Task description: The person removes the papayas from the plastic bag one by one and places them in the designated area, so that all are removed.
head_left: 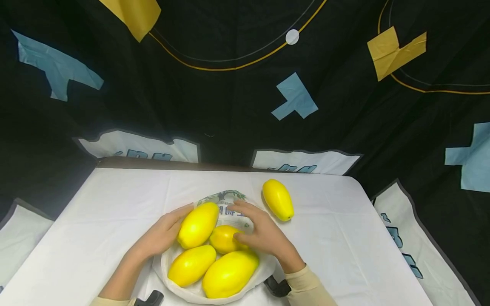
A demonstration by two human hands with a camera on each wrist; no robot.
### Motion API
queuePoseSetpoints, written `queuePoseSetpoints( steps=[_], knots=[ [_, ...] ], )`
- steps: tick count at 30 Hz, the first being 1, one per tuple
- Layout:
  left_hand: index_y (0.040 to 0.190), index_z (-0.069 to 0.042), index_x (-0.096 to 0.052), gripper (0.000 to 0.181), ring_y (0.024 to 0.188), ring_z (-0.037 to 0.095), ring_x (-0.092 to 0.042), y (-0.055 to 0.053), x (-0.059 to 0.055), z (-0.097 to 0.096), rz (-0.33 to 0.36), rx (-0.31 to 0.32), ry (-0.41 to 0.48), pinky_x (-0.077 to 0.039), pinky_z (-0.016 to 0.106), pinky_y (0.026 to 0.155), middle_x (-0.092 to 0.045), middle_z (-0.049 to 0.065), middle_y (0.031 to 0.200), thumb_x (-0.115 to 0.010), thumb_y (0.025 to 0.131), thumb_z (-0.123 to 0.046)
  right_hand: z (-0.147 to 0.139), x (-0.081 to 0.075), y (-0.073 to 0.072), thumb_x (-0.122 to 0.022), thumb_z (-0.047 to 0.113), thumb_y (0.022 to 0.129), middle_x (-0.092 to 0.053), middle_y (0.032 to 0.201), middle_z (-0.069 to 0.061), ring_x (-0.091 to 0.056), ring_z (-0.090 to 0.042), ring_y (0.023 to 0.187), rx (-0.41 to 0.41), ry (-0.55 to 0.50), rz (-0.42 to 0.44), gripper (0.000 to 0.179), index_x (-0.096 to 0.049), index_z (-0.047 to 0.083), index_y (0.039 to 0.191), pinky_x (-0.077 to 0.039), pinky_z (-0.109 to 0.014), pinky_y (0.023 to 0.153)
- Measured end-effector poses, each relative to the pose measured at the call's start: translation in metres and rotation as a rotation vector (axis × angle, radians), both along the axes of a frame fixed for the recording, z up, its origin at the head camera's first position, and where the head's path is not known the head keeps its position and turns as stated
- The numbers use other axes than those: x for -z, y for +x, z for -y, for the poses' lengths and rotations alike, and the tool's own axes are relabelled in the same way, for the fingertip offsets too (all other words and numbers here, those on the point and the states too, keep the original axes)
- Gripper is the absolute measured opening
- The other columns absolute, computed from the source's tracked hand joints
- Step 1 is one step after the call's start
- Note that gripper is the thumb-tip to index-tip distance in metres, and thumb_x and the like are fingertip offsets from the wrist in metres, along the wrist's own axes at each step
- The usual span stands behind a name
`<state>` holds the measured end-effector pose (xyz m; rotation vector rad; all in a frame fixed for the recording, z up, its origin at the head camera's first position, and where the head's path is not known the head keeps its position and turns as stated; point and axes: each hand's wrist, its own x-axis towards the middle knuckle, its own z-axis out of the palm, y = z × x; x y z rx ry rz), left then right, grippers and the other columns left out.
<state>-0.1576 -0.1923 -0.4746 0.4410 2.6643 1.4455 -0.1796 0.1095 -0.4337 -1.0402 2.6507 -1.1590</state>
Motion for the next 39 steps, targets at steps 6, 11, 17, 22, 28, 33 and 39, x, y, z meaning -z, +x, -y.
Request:
queuePoseSetpoints(
  steps=[6,11,17,22,28,33,39],
  knots=[
    [0.146,-0.004,-0.043,0.048,0.139,0.036,-0.033,0.000,-0.001,0.000,0.006,-0.008,0.001,-0.026,0.058,0.112,-0.042,0.013,0.150,-0.040,0.106,-0.030,0.006,0.007,0.001,-0.073,0.014,0.083,-0.045,0.146,0.009,-0.036,-0.014,0.138,-0.062,0.061,0.090,0.060,-0.055,0.028,0.138,-0.033,-0.046,0.112],
    [0.146,-0.004,-0.043,0.047,0.139,0.036,-0.033,0.000,-0.001,0.000,-0.002,-0.004,-0.001,-0.026,0.057,0.112,-0.041,0.014,0.150,-0.039,0.107,-0.028,0.009,0.012,0.001,-0.073,0.015,0.083,-0.050,0.141,0.014,-0.042,-0.011,0.133,-0.082,0.071,0.134,0.057,-0.057,0.027,0.136,-0.036,-0.041,0.110],
    [0.146,-0.004,-0.042,0.047,0.139,0.036,-0.033,0.000,-0.002,0.000,-0.003,-0.001,0.000,-0.026,0.058,0.112,-0.041,0.014,0.150,-0.039,0.107,-0.028,0.012,0.017,0.001,-0.077,0.017,0.082,-0.053,0.134,0.021,-0.048,-0.005,0.124,-0.112,0.072,0.193,0.058,-0.058,0.028,0.136,-0.040,-0.038,0.106],
    [0.146,-0.003,-0.042,0.047,0.139,0.036,-0.033,0.000,-0.001,0.001,-0.014,0.001,0.000,-0.026,0.057,0.113,-0.041,0.014,0.150,-0.039,0.107,-0.027,0.012,0.019,0.002,-0.077,0.018,0.082,-0.054,0.132,0.022,-0.049,-0.002,0.118,-0.115,0.092,0.209,0.057,-0.058,0.032,0.135,-0.041,-0.036,0.105],
    [0.147,-0.004,-0.042,0.048,0.140,0.036,-0.032,0.001,-0.001,0.000,-0.003,0.001,0.001,-0.025,0.057,0.113,-0.040,0.014,0.151,-0.039,0.107,-0.029,0.012,0.018,0.003,-0.076,0.018,0.083,-0.055,0.131,0.021,-0.050,-0.002,0.117,-0.117,0.089,0.192,0.055,-0.059,0.032,0.134,-0.042,-0.035,0.104],
    [0.147,-0.003,-0.042,0.047,0.140,0.035,-0.032,0.001,-0.002,0.001,-0.007,0.004,0.007,-0.025,0.057,0.113,-0.040,0.014,0.151,-0.039,0.107,-0.028,0.011,0.011,0.002,-0.075,0.018,0.083,-0.055,0.131,0.021,-0.050,-0.003,0.118,-0.107,0.088,0.152,0.055,-0.058,0.032,0.134,-0.042,-0.035,0.104],
    [0.146,-0.003,-0.042,0.047,0.140,0.036,-0.033,0.001,-0.002,0.001,-0.008,0.005,0.002,-0.025,0.057,0.113,-0.040,0.014,0.150,-0.039,0.107,-0.027,0.006,0.002,0.002,-0.075,0.017,0.083,-0.056,0.132,0.018,-0.050,-0.005,0.120,-0.104,0.055,0.112,0.057,-0.057,0.028,0.136,-0.042,-0.036,0.105]
  ],
)
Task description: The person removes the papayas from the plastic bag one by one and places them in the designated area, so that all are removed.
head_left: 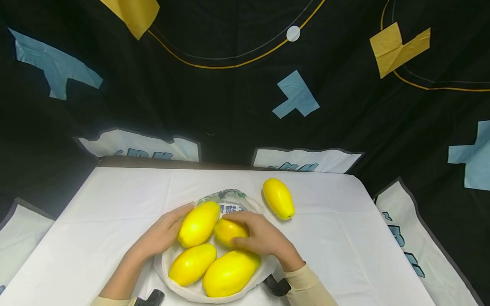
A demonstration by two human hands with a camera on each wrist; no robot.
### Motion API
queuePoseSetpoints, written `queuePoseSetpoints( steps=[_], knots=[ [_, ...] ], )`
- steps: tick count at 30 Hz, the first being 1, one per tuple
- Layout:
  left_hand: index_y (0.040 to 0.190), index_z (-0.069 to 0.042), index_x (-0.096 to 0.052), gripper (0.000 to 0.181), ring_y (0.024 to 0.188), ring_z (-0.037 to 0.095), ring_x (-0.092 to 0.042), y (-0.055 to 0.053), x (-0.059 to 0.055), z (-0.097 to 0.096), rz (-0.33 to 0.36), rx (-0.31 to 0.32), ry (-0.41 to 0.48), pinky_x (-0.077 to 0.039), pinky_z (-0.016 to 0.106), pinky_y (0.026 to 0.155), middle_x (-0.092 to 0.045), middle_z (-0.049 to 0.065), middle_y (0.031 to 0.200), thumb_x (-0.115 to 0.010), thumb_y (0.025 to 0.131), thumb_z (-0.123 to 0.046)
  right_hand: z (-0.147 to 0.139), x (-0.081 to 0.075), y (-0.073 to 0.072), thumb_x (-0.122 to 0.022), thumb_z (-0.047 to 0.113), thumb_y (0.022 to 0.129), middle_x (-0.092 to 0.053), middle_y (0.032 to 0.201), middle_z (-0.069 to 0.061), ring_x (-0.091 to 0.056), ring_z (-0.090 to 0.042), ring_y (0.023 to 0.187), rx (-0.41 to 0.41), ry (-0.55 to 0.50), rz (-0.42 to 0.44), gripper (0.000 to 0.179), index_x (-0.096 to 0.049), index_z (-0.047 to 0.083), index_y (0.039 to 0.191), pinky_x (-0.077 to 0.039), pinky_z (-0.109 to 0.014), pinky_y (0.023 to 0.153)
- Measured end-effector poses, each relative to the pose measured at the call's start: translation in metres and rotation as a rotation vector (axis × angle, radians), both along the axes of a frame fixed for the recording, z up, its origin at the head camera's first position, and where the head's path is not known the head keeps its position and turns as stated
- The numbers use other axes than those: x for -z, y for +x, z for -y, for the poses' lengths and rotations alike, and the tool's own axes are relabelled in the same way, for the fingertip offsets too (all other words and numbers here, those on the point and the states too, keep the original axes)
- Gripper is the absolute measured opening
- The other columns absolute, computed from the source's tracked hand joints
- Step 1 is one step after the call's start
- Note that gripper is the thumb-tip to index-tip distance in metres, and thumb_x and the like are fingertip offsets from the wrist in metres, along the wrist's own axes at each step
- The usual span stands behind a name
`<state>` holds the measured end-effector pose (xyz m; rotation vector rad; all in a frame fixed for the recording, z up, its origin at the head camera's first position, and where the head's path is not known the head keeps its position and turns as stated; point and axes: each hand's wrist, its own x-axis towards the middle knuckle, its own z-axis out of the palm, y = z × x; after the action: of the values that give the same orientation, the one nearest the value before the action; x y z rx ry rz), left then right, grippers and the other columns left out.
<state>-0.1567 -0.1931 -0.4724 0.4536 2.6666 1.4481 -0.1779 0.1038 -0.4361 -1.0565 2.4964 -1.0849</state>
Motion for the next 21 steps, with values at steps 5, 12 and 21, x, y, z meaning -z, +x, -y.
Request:
queuePoseSetpoints(
  steps=[5,12,21],
  knots=[
    [0.146,-0.002,-0.042,0.046,0.140,0.036,-0.032,0.000,0.000,0.000,-0.005,0.005,-0.003,-0.025,0.057,0.113,-0.040,0.015,0.150,-0.039,0.107,-0.026,-0.004,-0.005,-0.002,-0.074,0.014,0.083,-0.056,0.133,0.015,-0.051,-0.007,0.120,0.010,-0.036,-0.043,0.058,-0.056,0.025,0.137,-0.042,-0.037,0.105],
    [0.146,-0.002,-0.042,0.045,0.140,0.035,-0.033,0.000,0.001,0.000,-0.013,0.010,-0.011,-0.026,0.057,0.113,-0.041,0.014,0.150,-0.039,0.107,-0.024,-0.010,-0.012,-0.006,-0.076,0.014,0.083,-0.053,0.137,0.014,-0.046,-0.010,0.128,0.065,-0.027,-0.112,0.060,-0.055,0.024,0.139,-0.039,-0.037,0.108],
    [0.146,-0.001,-0.041,0.045,0.140,0.035,-0.031,0.000,0.000,-0.001,0.002,0.007,-0.003,-0.025,0.056,0.113,-0.039,0.015,0.151,-0.039,0.107,-0.022,-0.018,-0.019,-0.010,-0.077,0.015,0.083,-0.054,0.134,0.019,-0.047,-0.005,0.126,0.172,-0.060,-0.120,0.059,-0.057,0.026,0.137,-0.040,-0.035,0.107]
  ],
)
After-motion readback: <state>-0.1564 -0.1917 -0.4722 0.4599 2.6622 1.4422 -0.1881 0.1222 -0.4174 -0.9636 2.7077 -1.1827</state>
